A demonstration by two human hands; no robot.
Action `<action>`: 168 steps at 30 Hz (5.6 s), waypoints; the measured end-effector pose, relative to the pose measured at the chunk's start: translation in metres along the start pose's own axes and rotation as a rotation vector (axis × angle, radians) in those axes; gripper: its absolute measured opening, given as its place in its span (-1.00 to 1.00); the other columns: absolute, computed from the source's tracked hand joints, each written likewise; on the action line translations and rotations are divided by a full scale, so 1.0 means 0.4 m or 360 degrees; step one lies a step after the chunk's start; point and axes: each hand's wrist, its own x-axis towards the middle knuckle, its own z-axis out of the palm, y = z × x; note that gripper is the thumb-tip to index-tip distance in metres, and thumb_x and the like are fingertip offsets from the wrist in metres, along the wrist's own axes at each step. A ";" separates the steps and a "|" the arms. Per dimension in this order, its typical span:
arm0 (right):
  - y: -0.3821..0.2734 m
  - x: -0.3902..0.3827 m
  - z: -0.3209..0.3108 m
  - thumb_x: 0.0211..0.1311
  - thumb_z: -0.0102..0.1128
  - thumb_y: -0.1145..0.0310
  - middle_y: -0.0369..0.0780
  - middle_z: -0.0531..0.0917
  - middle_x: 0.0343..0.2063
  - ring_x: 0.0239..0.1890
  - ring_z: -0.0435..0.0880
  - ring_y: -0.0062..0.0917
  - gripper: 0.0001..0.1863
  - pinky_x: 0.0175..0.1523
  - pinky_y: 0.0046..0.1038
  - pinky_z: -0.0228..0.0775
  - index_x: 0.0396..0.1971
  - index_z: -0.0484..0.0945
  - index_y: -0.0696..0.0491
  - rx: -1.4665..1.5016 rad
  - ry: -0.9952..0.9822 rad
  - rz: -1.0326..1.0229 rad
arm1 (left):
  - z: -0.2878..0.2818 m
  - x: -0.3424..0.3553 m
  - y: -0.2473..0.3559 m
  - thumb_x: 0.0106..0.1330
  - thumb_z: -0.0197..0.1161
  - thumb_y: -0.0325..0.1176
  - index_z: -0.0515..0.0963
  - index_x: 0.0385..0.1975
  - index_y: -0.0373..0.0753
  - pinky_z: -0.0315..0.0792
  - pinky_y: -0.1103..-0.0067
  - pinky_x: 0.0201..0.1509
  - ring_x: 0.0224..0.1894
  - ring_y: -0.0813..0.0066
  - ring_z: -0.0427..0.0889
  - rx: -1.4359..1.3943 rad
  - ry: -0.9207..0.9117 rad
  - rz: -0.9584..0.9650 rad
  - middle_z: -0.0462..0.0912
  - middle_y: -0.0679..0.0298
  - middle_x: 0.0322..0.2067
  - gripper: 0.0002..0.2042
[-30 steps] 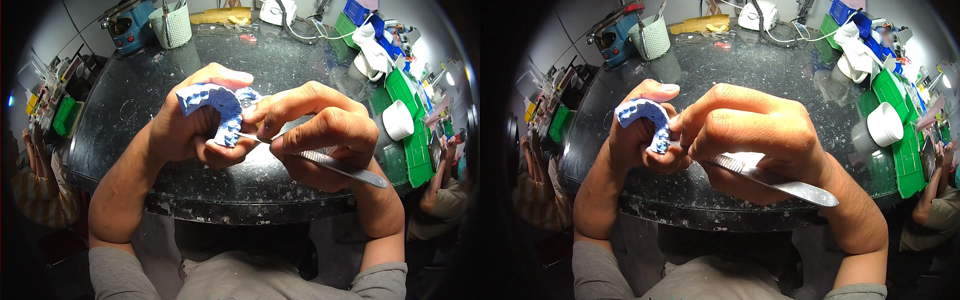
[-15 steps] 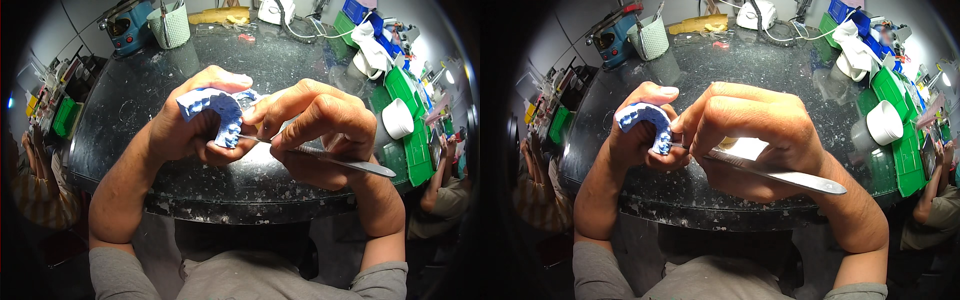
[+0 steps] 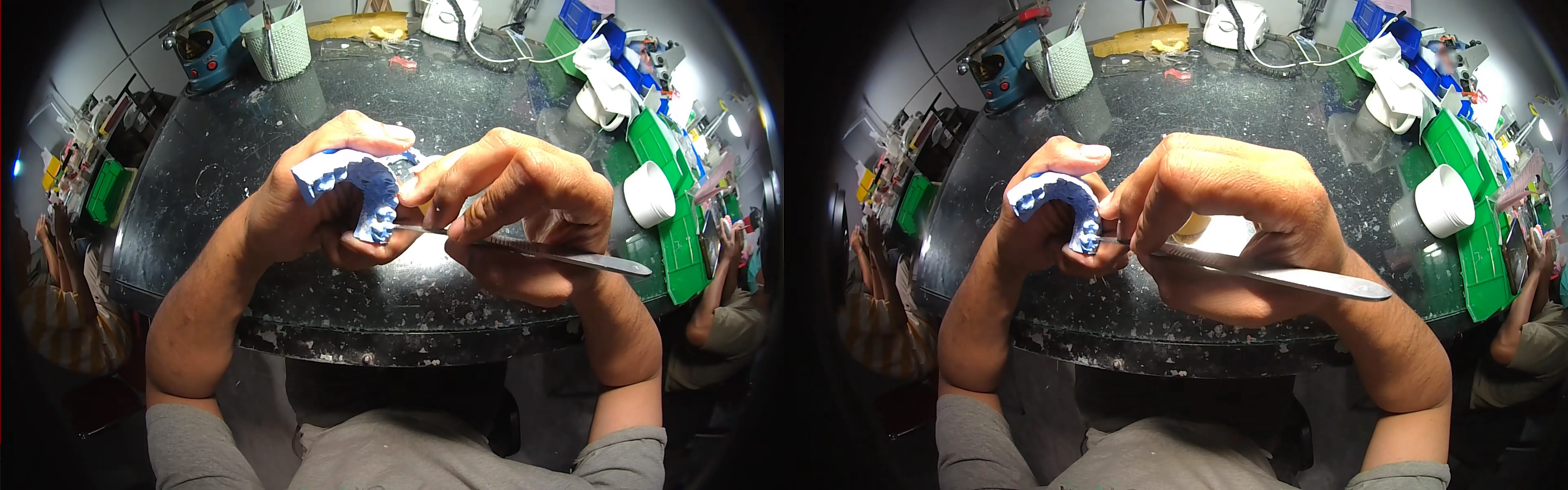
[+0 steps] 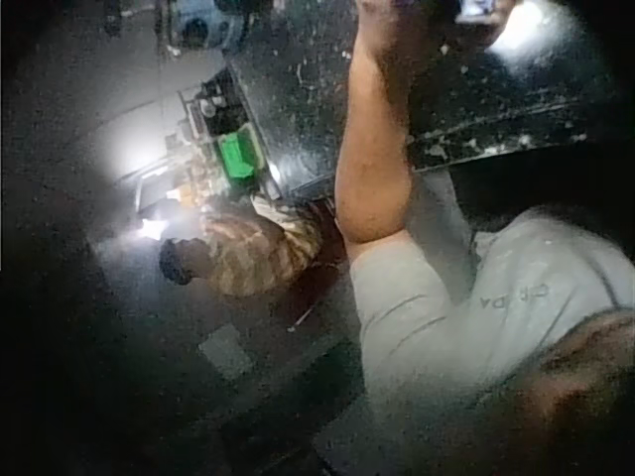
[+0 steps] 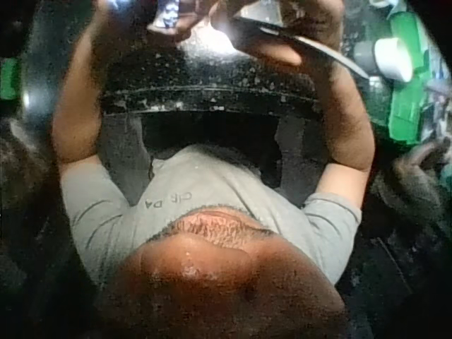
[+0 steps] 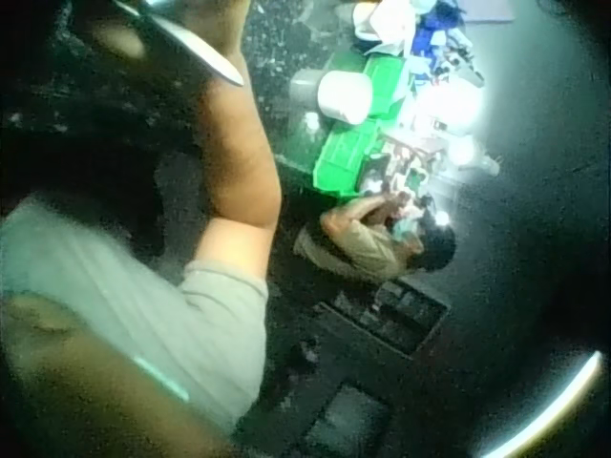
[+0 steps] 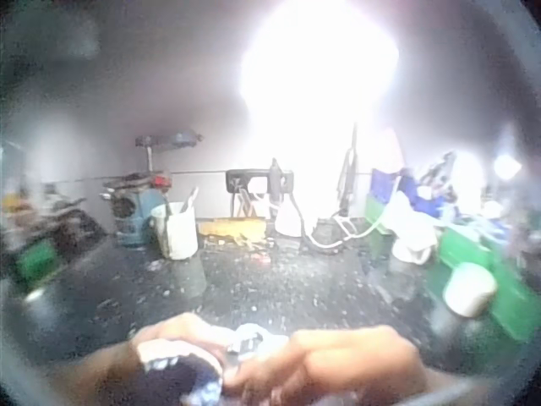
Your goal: Manually adjusting and detailing a blue dental impression or prosthetic using a small metal tool.
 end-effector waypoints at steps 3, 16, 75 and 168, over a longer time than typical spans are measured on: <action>0.001 -0.006 0.006 -0.06 0.36 0.77 -0.10 0.69 -0.37 -0.14 0.77 -0.29 -0.76 0.00 -0.22 0.64 -0.47 0.57 0.10 -0.0017 0.0098 0.0074 | 0.008 -0.001 0.005 0.56 -0.08 -0.12 0.47 0.14 -0.34 0.47 0.50 0.14 0.06 0.41 0.56 0.0052 0.0045 -0.0033 0.46 0.16 -0.01 -0.58; -0.002 -0.002 0.007 -0.08 0.35 0.80 -0.13 0.69 -0.36 -0.14 0.77 -0.30 -0.73 0.00 -0.23 0.64 -0.46 0.59 0.09 -0.0041 0.0095 0.0072 | 0.028 0.000 -0.007 0.55 -0.08 -0.09 0.44 0.16 -0.30 0.53 0.56 -0.06 -0.09 0.45 0.60 0.0338 0.0163 0.0072 0.50 0.17 -0.05 -0.57; 0.047 -0.019 -0.036 0.44 0.16 0.37 -0.17 0.67 -0.35 -0.31 0.69 -0.56 -0.79 -0.02 -0.37 0.63 -0.16 0.57 0.24 -0.0029 0.0694 0.0496 | 0.057 0.085 0.022 0.55 -0.34 0.05 0.47 -0.15 -0.46 0.19 0.62 -0.49 -0.61 0.53 0.26 -0.0717 0.0392 -0.0494 0.35 0.36 -0.63 -0.39; 0.019 -0.021 0.015 0.05 0.32 0.79 -0.06 0.69 -0.16 -0.05 0.72 -0.37 -0.68 0.05 -0.40 0.58 -0.17 0.62 0.20 -0.0669 0.0535 -0.0106 | 0.138 0.080 0.008 0.54 -0.21 -0.34 0.39 0.05 -0.47 0.51 0.43 0.13 -0.13 0.39 0.61 -0.0251 0.0679 -0.0056 0.54 0.10 -0.11 -0.66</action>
